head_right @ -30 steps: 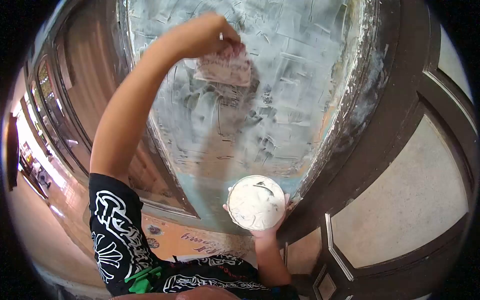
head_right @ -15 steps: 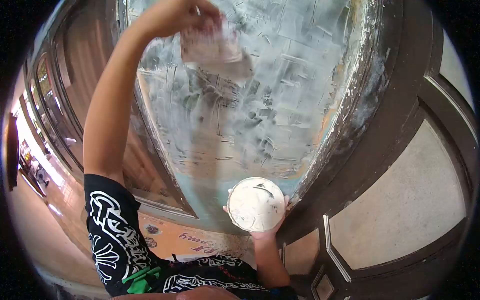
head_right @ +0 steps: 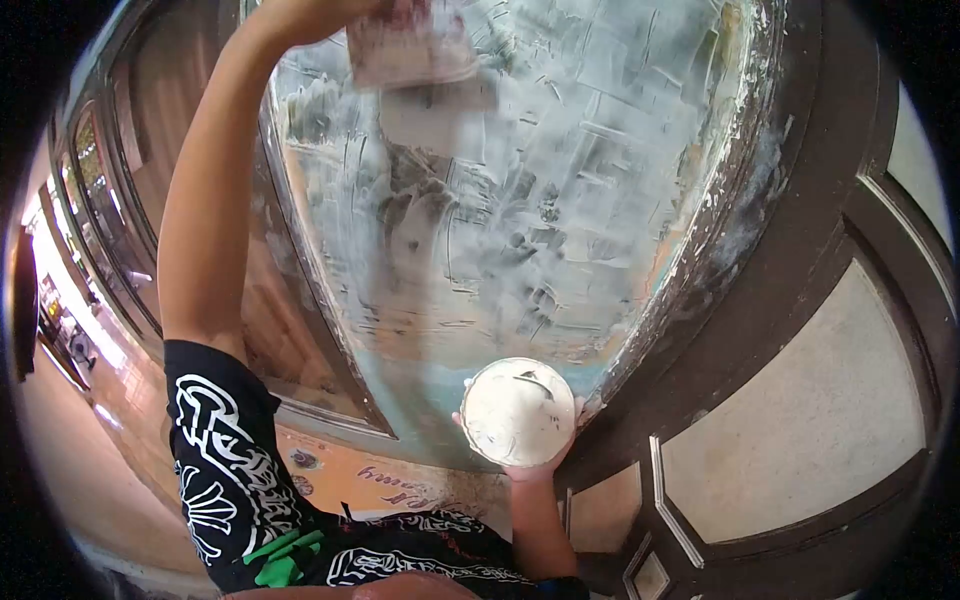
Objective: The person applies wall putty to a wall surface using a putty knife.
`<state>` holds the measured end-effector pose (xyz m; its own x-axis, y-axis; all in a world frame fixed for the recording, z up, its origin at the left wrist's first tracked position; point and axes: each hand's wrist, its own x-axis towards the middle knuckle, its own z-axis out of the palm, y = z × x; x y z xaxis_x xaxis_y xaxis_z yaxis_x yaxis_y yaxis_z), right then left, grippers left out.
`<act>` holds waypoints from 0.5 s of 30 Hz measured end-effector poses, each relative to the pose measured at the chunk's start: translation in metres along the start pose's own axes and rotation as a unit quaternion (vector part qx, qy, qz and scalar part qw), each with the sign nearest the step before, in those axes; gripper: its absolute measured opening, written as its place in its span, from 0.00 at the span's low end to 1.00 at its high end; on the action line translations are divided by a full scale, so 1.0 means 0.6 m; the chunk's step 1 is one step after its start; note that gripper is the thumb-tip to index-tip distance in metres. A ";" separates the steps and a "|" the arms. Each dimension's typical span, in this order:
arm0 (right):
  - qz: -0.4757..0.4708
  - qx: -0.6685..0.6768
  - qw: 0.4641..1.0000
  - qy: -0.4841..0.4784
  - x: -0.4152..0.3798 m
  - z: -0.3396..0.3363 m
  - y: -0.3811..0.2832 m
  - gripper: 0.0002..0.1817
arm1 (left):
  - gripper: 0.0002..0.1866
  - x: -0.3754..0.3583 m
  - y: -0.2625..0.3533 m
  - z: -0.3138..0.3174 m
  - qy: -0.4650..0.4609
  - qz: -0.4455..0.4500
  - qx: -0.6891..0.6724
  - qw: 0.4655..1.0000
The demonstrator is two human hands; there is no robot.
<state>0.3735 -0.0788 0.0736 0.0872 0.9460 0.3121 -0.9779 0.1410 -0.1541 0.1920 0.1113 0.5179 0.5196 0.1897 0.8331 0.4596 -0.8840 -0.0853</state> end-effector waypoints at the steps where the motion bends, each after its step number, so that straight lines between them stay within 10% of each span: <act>1: -0.007 -0.032 0.999 -0.022 0.003 -0.008 0.002 0.50 | 0.14 -0.019 0.022 0.001 -0.082 -0.006 -0.005 0.997; 6: -0.009 -0.026 1.000 -0.014 0.010 -0.006 0.021 0.51 | 0.15 -0.035 -0.068 0.102 -0.081 0.153 0.075 0.982; 15: -0.049 -0.038 0.998 0.020 0.021 -0.002 0.043 0.51 | 0.12 0.029 -0.086 -0.028 0.007 0.019 0.018 1.000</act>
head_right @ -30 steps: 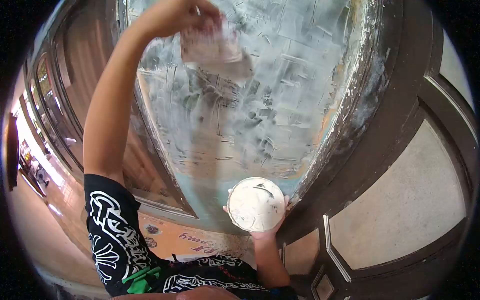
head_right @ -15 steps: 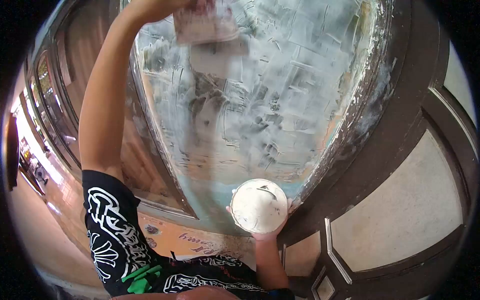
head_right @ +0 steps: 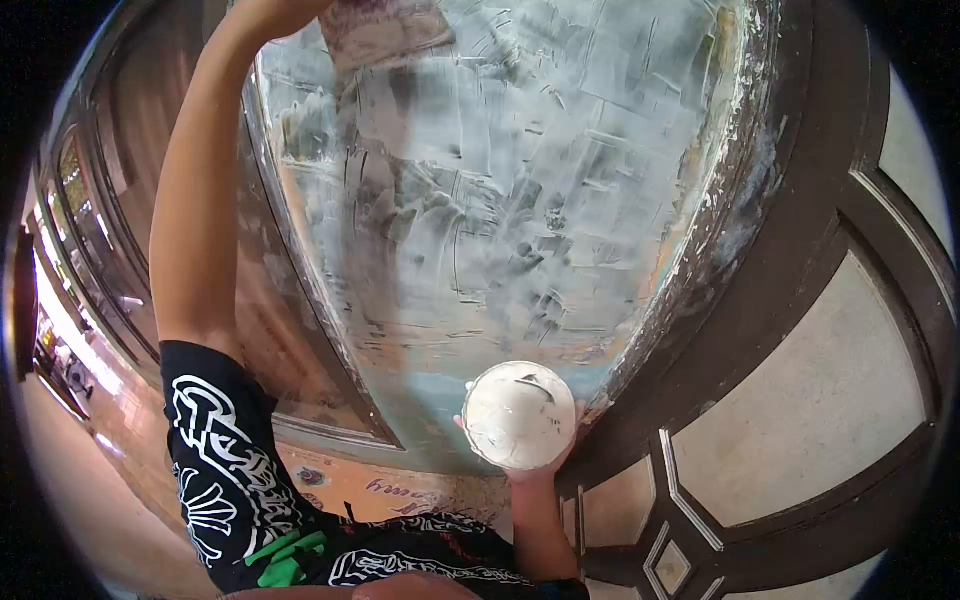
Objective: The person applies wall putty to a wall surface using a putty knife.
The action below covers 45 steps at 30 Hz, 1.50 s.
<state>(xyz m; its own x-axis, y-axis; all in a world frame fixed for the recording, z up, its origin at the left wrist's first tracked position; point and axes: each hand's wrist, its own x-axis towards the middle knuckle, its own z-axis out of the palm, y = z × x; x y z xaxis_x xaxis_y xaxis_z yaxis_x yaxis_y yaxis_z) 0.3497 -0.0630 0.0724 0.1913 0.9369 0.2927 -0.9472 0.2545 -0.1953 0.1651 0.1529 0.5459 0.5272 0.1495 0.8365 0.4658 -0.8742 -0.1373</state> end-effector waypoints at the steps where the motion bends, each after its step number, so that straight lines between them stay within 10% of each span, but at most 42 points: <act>1: -0.002 0.001 1.000 0.001 0.001 0.000 0.002 0.51 | 0.12 -0.012 -0.010 0.013 -0.002 0.001 -0.001 1.000; 5: 0.006 0.004 1.000 -0.004 0.008 -0.004 0.014 0.50 | 0.15 -0.090 0.012 0.070 -0.170 0.039 -0.104 0.979; 13: 0.018 0.065 0.997 -0.041 0.023 0.014 0.042 0.51 | 0.11 -0.059 -0.060 0.084 -0.020 0.126 -0.054 0.990; 15: 0.002 0.024 0.999 -0.021 0.022 0.010 0.040 0.51 | 0.11 -0.075 0.001 0.017 -0.004 -0.086 -0.100 0.991; 20: -0.003 0.003 1.000 -0.004 0.020 0.008 0.037 0.49 | 0.10 -0.103 -0.052 0.048 0.001 -0.022 -0.240 0.970; 32: 0.017 0.025 0.999 -0.015 0.015 0.014 0.053 0.49 | 0.08 -0.247 -0.017 0.143 0.010 -0.205 -0.432 0.878; 45: 0.043 0.021 0.999 -0.007 0.009 0.021 0.063 0.49 | 0.15 -0.266 -0.038 0.189 0.116 -0.242 -0.226 0.936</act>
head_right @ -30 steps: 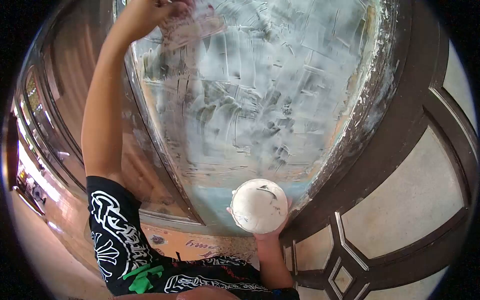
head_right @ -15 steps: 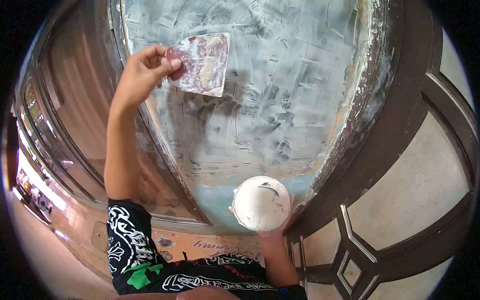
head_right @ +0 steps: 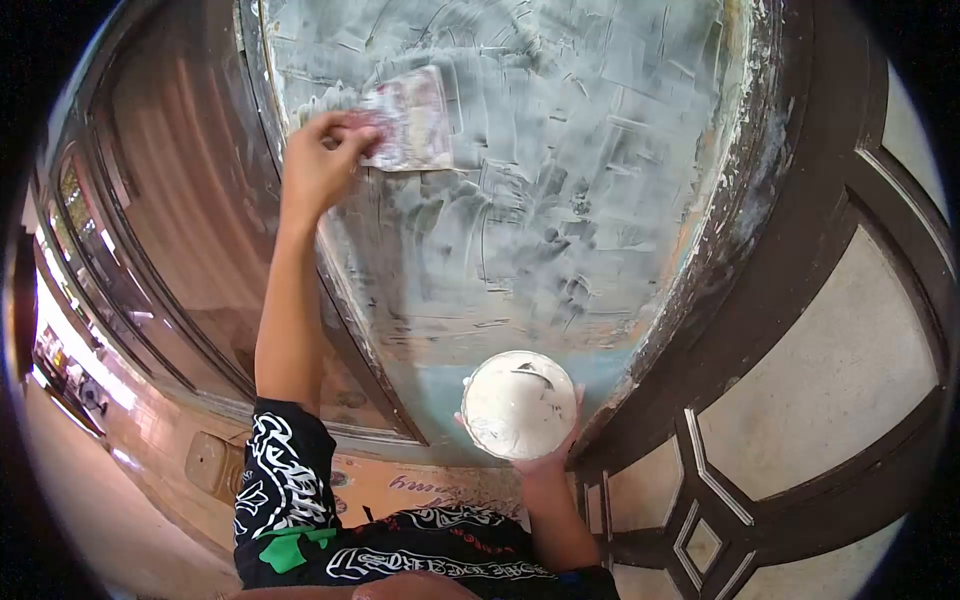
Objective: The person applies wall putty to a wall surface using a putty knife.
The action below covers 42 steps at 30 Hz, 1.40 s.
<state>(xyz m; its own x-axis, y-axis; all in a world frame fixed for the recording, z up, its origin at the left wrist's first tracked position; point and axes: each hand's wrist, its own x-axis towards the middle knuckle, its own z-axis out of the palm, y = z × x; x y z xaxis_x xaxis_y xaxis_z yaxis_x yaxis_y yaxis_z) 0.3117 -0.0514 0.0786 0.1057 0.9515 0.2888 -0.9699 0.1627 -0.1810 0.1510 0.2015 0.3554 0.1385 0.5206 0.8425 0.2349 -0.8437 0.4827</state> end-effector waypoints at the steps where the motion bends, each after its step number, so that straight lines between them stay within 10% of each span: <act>1: 0.001 0.000 1.000 -0.001 -0.001 0.001 0.000 0.49 | 0.15 0.003 -0.003 -0.019 0.016 -0.029 0.011 0.999; 23: 0.046 -0.004 0.999 -0.018 0.020 -0.003 0.024 0.52 | 0.14 -0.007 -0.066 -0.139 -0.002 -0.090 -0.056 0.994; 33: 0.067 -0.019 0.998 -0.010 0.036 0.009 0.044 0.53 | 0.14 -0.013 -0.023 -0.033 0.003 -0.010 0.015 1.000; 42: 0.049 -0.012 0.999 -0.006 0.038 0.000 0.042 0.52 | 0.14 -0.011 -0.108 -0.195 0.044 -0.105 -0.075 0.991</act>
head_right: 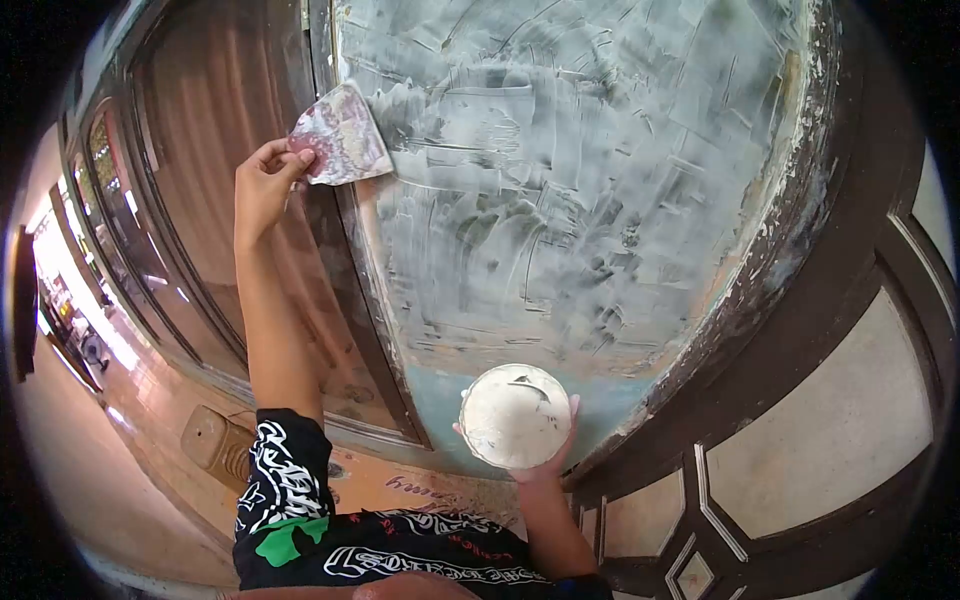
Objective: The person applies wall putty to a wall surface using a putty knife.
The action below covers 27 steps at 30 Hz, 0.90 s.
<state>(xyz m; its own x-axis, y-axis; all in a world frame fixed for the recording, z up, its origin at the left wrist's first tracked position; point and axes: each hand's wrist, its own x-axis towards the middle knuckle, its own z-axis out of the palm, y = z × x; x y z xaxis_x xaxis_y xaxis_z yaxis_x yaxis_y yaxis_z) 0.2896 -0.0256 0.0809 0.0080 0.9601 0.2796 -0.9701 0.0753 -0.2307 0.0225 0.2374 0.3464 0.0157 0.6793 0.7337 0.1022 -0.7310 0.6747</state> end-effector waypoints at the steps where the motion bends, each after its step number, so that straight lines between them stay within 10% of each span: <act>1: 0.000 0.001 1.000 0.002 0.002 -0.004 0.002 0.52 | 0.14 -0.004 -0.001 0.009 -0.016 -0.004 -0.021 1.000; 15: 0.051 -0.018 0.998 -0.012 0.017 -0.002 0.017 0.51 | 0.15 0.000 -0.013 0.017 0.049 0.019 0.052 0.997; 18: 0.053 -0.001 0.999 -0.009 0.018 -0.005 0.020 0.50 | 0.12 0.007 0.036 0.049 -0.008 0.083 -0.033 0.996; 27: 0.023 -0.013 1.000 -0.012 0.016 -0.006 0.014 0.51 | 0.11 0.136 0.139 0.176 -0.170 0.458 0.295 0.822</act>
<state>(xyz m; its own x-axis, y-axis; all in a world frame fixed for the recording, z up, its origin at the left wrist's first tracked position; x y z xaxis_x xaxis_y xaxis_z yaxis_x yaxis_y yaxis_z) 0.2822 -0.0151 0.0784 -0.0425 0.9563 0.2894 -0.9625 0.0384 -0.2685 0.1374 0.2387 0.4541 0.6209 -0.0852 0.7792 0.3554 -0.8555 -0.3767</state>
